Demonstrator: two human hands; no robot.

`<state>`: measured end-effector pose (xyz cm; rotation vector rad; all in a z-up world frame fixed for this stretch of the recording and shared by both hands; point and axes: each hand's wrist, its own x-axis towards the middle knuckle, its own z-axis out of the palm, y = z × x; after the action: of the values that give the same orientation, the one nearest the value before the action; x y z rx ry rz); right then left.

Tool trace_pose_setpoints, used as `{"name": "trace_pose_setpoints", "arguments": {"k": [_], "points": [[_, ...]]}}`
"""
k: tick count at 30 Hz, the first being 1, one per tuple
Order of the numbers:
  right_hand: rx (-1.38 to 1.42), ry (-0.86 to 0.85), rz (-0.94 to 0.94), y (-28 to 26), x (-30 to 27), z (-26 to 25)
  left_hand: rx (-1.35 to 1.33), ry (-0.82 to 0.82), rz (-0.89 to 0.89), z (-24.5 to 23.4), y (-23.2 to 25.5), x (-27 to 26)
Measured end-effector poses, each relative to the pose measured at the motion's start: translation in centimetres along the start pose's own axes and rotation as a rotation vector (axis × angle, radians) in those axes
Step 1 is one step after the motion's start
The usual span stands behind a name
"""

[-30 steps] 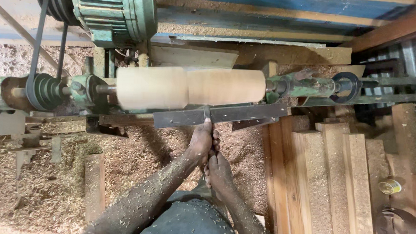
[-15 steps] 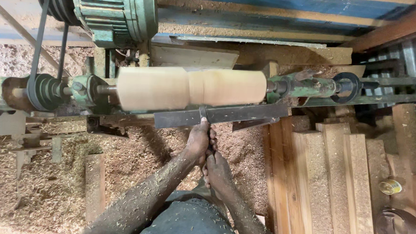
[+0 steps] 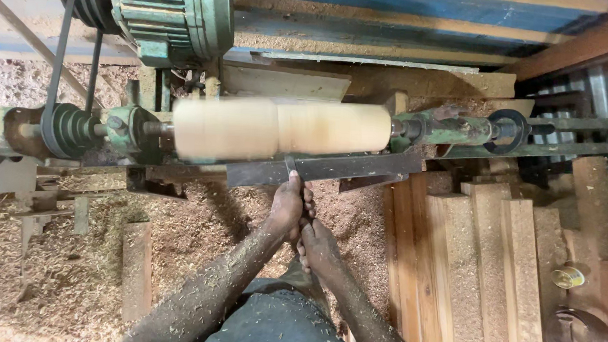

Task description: The person uses a chisel to shape a piece of wood spinning on a lathe, periodically stopping to check the profile and then sharpening the chisel on a grinding wheel.

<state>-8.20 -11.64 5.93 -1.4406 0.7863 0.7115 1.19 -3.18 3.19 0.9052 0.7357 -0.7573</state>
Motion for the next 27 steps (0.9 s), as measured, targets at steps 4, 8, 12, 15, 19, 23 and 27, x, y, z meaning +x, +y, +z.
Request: {"name": "trace_pose_setpoints", "arguments": {"k": [4, 8, 12, 15, 19, 23, 27], "points": [[-0.079, -0.019, 0.013, -0.5, 0.2, -0.5, -0.027, 0.044, -0.022, 0.1, 0.1, 0.2], [-0.073, -0.051, 0.033, -1.0, 0.0, -1.0, -0.040, 0.045, 0.009, 0.3, 0.1, -0.1], [-0.127, -0.067, 0.049, -1.6, 0.2, -1.4, -0.048, 0.040, 0.028, 0.3, 0.0, 0.2], [-0.154, -0.085, 0.014, -1.8, 0.4, -1.8, -0.078, 0.045, 0.023, 0.3, 0.1, 0.3], [-0.169, -0.140, -0.015, -1.8, 1.1, -3.0, -0.113, 0.087, 0.009, 0.7, -0.1, 0.2], [-0.247, -0.123, -0.055, -0.9, 0.7, -2.8, -0.087, 0.098, -0.005, 0.7, 0.2, 0.0], [0.158, -0.082, 0.045, 1.8, -2.2, -0.4, 0.046, -0.065, -0.086, 0.2, 0.2, -0.7]]}}
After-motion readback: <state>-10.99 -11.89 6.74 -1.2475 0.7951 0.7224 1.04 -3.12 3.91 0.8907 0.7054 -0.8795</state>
